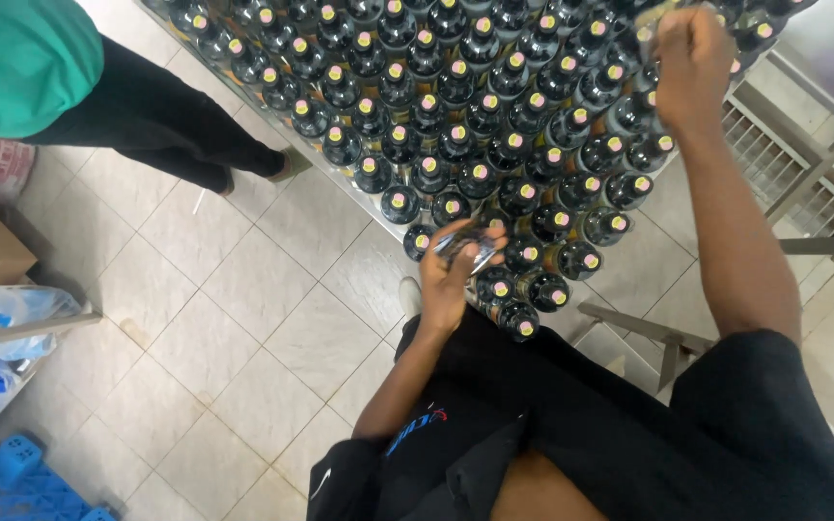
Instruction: The person stands in a storage area and applies small round stickers to the caps of numerous dark bottles arranged on a metal table. They hold a sheet of stickers in one hand and use the other hand to peel and place them on the bottle tops.
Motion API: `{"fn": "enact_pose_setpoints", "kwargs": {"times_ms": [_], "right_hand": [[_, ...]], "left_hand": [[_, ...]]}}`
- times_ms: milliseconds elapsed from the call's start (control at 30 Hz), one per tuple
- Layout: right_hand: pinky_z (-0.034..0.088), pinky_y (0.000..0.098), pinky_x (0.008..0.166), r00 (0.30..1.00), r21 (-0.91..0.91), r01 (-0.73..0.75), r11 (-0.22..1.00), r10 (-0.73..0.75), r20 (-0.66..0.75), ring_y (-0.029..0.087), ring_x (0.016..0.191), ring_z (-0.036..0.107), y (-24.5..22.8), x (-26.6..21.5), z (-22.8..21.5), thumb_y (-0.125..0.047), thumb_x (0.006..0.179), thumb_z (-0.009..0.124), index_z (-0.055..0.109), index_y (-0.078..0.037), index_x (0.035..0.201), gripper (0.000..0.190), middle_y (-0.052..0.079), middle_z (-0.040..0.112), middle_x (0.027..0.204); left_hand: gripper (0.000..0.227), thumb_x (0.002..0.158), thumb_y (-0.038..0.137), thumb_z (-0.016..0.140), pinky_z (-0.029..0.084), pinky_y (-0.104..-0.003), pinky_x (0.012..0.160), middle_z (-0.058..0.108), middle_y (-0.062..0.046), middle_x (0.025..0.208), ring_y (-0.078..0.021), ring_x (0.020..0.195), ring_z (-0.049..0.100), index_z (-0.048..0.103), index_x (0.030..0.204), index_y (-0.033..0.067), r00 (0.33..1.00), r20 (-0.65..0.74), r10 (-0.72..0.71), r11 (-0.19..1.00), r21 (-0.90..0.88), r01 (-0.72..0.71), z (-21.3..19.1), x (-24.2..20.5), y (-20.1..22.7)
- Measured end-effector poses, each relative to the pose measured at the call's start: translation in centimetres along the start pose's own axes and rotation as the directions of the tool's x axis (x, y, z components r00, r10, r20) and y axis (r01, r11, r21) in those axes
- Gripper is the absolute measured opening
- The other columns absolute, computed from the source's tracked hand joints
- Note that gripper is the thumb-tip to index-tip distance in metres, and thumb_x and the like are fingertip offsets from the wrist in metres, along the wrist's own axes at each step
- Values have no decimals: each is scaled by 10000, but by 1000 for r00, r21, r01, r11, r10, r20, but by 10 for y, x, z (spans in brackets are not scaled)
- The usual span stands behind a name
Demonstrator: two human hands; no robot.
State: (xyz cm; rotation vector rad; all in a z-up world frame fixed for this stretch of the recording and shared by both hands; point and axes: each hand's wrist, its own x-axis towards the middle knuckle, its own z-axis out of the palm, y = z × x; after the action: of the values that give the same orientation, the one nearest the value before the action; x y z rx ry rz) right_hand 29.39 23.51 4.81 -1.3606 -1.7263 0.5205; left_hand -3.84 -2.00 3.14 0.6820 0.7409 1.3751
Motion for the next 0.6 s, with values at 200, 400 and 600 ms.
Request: {"fn": "enact_pose_setpoints", "kwargs": {"times_ms": [200, 400, 600], "right_hand": [[200, 444, 659, 994, -493, 55, 869, -95, -57, 176, 688, 276, 118, 64, -3, -360, 1348, 621, 303, -128, 848, 637, 14, 309, 730], [191, 432, 642, 997, -634, 81, 769, -63, 50, 180, 623, 198, 126, 68, -14, -402, 1346, 543, 265, -166, 750, 699, -13, 247, 673], [289, 439, 682, 972, -674, 143, 725, -233, -45, 212, 774, 438, 170, 72, -19, -253, 1293, 637, 437, -147, 859, 490, 7, 458, 809]], "left_hand": [[555, 998, 294, 769, 695, -460, 910, 752, -352, 1261, -453, 1135, 783, 529, 1395, -9, 955, -295, 5, 1000, -12, -9, -27, -8, 5], [602, 946, 316, 806, 689, -433, 909, 772, -331, 1227, -396, 1080, 798, 539, 1385, 2, 902, -431, -25, 1000, -26, 15, -41, -11, 7], [615, 919, 327, 828, 688, -436, 901, 770, -337, 1220, -420, 1084, 794, 553, 1368, 11, 898, -436, -54, 998, -32, 44, -39, -8, 13]]}}
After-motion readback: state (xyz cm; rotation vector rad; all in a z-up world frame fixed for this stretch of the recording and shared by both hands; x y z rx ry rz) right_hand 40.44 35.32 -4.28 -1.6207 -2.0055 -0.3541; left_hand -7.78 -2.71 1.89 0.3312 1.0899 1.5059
